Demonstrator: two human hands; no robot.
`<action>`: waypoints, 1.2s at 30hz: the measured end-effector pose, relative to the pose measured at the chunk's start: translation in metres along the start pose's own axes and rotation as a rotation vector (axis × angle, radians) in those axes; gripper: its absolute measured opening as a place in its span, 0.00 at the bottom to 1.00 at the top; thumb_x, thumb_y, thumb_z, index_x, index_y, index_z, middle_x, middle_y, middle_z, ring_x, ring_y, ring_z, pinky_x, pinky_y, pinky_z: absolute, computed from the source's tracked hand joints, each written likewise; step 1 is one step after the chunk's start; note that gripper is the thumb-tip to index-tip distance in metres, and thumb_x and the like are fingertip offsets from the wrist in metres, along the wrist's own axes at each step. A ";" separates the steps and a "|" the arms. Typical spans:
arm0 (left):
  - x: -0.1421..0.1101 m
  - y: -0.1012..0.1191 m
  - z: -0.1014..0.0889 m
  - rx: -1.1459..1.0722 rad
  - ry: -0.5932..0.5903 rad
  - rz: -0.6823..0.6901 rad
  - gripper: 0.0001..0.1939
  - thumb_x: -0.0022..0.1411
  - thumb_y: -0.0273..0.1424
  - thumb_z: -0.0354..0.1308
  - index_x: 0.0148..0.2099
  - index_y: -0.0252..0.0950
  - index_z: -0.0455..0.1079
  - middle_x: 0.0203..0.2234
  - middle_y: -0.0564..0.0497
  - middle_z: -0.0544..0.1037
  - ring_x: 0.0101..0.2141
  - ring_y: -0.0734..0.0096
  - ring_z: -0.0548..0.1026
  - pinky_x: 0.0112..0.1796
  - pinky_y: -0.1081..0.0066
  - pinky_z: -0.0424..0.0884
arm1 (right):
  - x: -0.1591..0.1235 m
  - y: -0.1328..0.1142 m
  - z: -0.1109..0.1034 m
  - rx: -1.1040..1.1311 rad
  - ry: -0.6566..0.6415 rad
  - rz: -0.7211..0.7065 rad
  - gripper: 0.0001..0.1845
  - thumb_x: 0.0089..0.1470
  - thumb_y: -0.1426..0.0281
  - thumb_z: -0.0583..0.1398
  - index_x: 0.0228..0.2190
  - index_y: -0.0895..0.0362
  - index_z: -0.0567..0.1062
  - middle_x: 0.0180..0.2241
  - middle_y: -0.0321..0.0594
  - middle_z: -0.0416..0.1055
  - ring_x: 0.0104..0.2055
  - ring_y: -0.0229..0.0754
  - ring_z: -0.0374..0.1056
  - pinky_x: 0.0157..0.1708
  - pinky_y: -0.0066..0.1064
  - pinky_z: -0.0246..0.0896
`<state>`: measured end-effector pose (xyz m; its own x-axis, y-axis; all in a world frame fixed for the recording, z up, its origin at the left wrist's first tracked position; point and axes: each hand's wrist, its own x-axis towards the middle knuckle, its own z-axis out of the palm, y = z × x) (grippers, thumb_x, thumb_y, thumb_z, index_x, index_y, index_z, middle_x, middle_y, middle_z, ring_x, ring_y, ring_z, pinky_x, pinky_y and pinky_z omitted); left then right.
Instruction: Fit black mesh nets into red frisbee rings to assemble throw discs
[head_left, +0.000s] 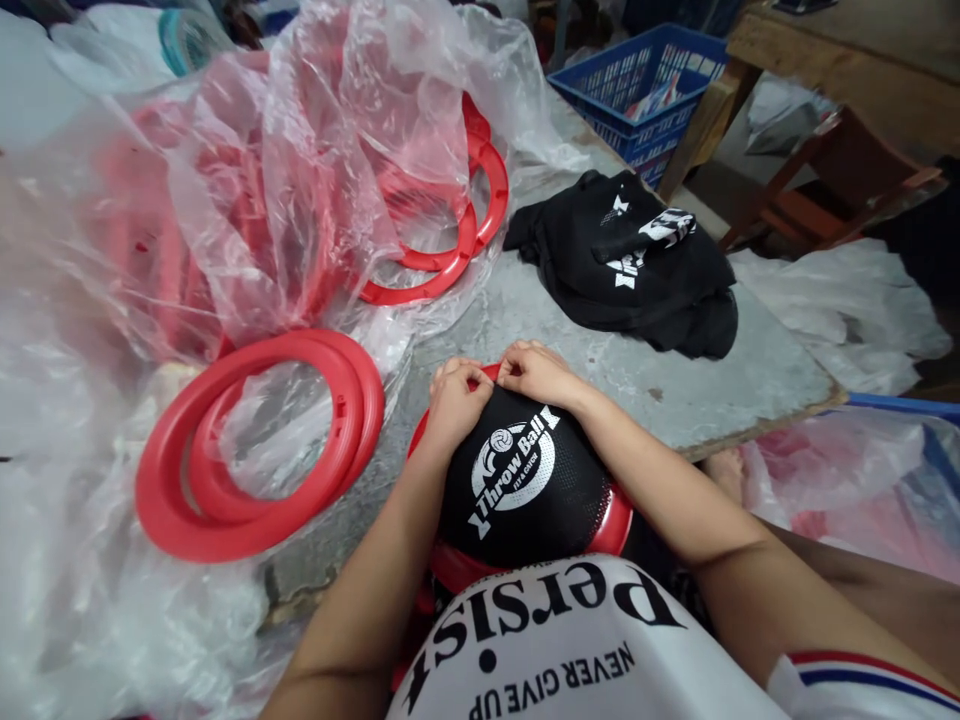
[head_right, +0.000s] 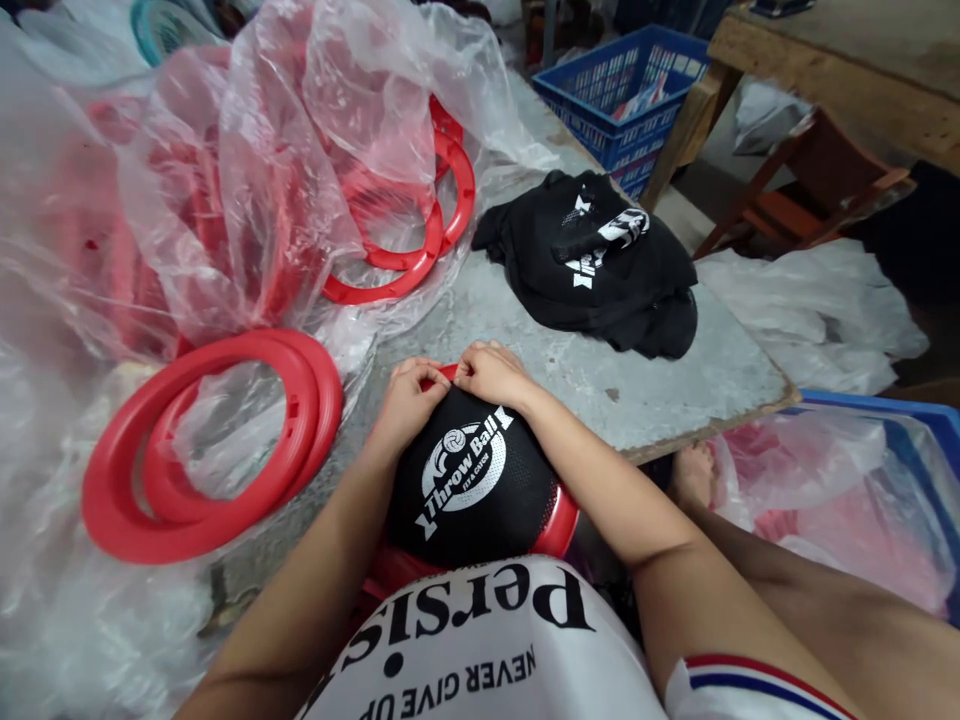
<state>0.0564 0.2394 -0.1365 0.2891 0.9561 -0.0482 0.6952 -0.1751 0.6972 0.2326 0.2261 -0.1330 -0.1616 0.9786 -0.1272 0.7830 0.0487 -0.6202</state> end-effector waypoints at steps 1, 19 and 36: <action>-0.001 0.001 0.000 -0.002 0.002 -0.002 0.05 0.58 0.25 0.58 0.31 0.38 0.74 0.47 0.48 0.77 0.53 0.58 0.70 0.59 0.54 0.61 | -0.001 0.000 0.000 0.000 0.008 0.003 0.05 0.58 0.68 0.62 0.31 0.54 0.78 0.43 0.39 0.76 0.47 0.44 0.68 0.49 0.33 0.58; 0.000 0.006 0.004 0.019 0.081 -0.051 0.06 0.57 0.26 0.57 0.29 0.38 0.71 0.43 0.46 0.77 0.51 0.56 0.71 0.57 0.54 0.64 | -0.003 -0.003 0.004 -0.006 0.064 0.029 0.07 0.60 0.67 0.60 0.30 0.55 0.74 0.42 0.40 0.75 0.46 0.47 0.66 0.48 0.36 0.57; 0.004 0.009 0.001 0.184 -0.013 -0.080 0.07 0.61 0.28 0.53 0.30 0.39 0.69 0.44 0.44 0.75 0.49 0.52 0.68 0.53 0.52 0.64 | 0.000 -0.005 0.001 -0.119 0.024 0.044 0.08 0.59 0.70 0.58 0.30 0.55 0.76 0.42 0.42 0.76 0.45 0.47 0.68 0.45 0.34 0.60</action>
<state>0.0648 0.2410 -0.1309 0.2361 0.9657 -0.1082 0.8243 -0.1401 0.5486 0.2276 0.2257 -0.1307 -0.1122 0.9848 -0.1325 0.8550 0.0278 -0.5179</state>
